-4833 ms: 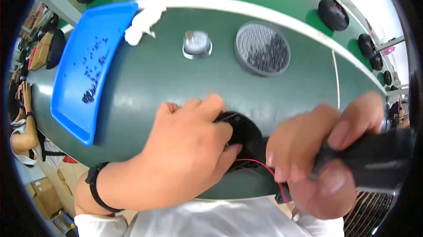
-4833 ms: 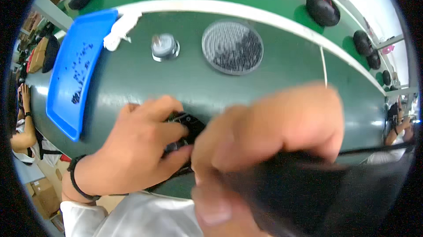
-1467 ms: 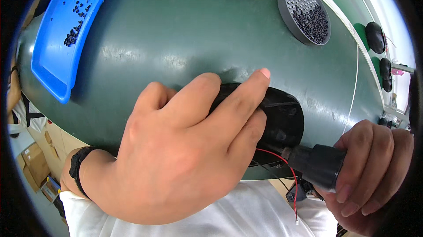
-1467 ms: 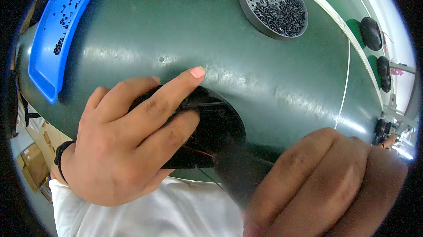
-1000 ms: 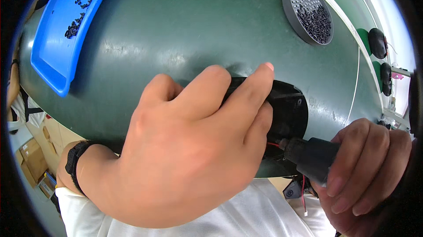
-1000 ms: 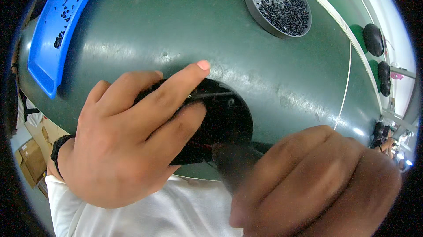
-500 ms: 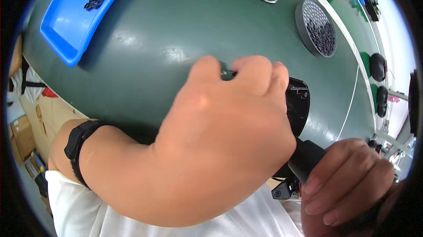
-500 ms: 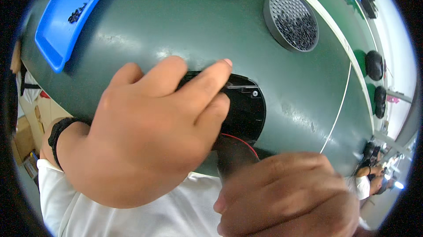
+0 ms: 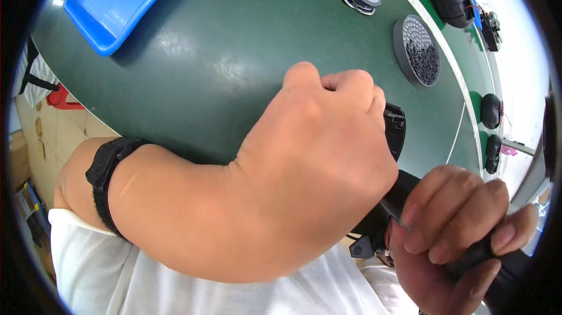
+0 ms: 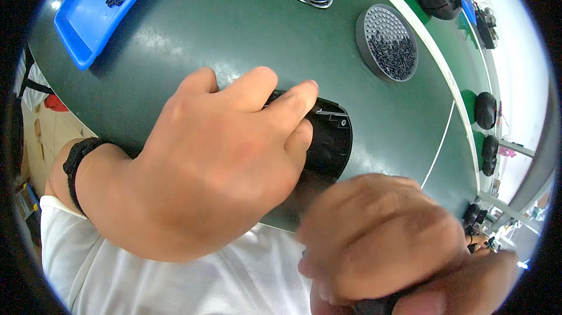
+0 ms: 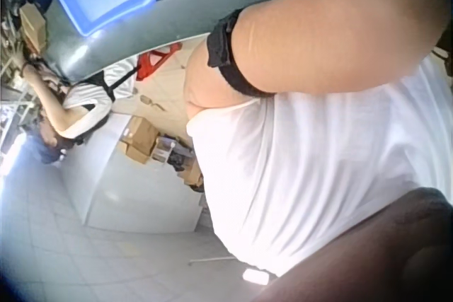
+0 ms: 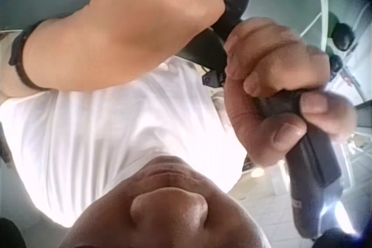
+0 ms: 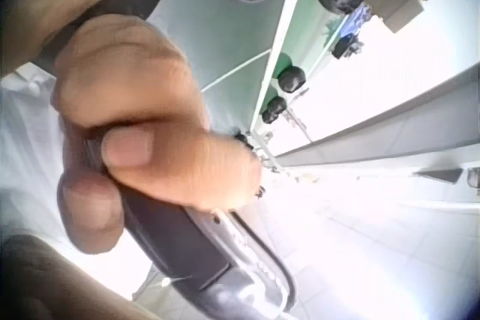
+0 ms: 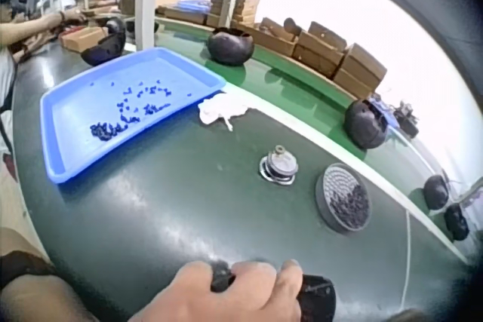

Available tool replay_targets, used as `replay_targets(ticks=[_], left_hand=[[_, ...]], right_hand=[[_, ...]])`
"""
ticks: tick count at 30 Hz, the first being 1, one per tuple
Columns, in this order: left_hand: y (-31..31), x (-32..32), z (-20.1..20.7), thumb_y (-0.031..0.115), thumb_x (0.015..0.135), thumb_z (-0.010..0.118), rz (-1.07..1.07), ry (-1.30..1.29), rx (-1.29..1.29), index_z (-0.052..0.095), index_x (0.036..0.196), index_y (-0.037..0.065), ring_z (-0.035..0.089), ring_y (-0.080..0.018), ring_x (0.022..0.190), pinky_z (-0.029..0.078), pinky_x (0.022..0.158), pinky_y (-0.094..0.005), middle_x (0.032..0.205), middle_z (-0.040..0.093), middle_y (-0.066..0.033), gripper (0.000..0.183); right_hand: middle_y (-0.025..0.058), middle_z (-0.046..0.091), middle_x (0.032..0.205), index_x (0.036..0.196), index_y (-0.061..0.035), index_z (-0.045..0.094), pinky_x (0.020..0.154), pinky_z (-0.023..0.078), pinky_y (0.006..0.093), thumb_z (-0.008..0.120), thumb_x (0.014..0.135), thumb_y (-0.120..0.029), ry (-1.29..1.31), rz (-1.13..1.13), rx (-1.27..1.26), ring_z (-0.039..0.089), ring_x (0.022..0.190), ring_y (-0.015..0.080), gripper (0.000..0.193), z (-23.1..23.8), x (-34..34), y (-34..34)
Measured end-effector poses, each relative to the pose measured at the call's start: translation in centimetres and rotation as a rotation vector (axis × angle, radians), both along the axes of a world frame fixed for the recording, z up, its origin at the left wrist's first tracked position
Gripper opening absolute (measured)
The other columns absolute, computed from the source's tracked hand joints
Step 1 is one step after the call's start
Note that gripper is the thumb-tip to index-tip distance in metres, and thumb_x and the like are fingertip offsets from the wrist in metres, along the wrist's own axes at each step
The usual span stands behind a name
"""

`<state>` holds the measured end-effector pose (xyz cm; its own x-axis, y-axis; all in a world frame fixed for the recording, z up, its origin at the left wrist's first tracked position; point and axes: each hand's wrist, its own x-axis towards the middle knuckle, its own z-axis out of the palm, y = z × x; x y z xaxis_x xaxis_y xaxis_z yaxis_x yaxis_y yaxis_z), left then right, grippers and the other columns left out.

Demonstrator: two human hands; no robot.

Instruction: Assembling electronic parts and a speaker into a plastic housing using an electric screwdriver.

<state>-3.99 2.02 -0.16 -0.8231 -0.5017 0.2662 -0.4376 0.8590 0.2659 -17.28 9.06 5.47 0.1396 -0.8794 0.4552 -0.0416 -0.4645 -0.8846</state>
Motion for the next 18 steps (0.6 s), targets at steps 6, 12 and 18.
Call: replay_targets(ticks=[6,12,18], left_hand=[[-0.8,1.3,-0.2,0.014,0.068,0.066,-0.047,-0.175,0.026,0.068,0.082,0.005,0.052,-0.0172,0.081,0.042,0.056,-0.0322,0.113,0.063,-0.0050,0.017],[-0.1,1.0,1.0,0.018,0.069,0.066,-0.042,-0.269,0.047,0.068,0.086,0.008,0.054,-0.0169,0.086,0.045,0.061,-0.0330,0.114,0.060,-0.0030,0.020],[0.3,-1.0,-0.7,0.019,0.074,0.062,-0.056,-0.201,0.000,0.068,0.089,0.012,0.058,-0.0194,0.088,0.047,0.065,-0.0338,0.115,0.059,-0.0050,0.017]], right_hand=[[0.0042,0.050,0.067,0.100,-0.0116,0.037,0.055,0.045,0.0324,0.053,0.093,-0.023,-0.077,-0.176,-0.028,0.052,0.053,0.0160,0.020,-2.6,0.3,-0.6],[0.0048,0.050,0.063,0.099,-0.0110,0.038,0.052,0.046,0.0333,0.057,0.092,-0.022,-0.151,-0.206,-0.101,0.051,0.051,0.0168,0.023,-2.6,0.6,-0.1],[0.0038,0.046,0.061,0.100,-0.0103,0.038,0.050,0.043,0.0279,0.059,0.093,-0.020,-0.134,-0.278,-0.196,0.046,0.049,0.0142,0.025,-3.6,0.4,0.8]])
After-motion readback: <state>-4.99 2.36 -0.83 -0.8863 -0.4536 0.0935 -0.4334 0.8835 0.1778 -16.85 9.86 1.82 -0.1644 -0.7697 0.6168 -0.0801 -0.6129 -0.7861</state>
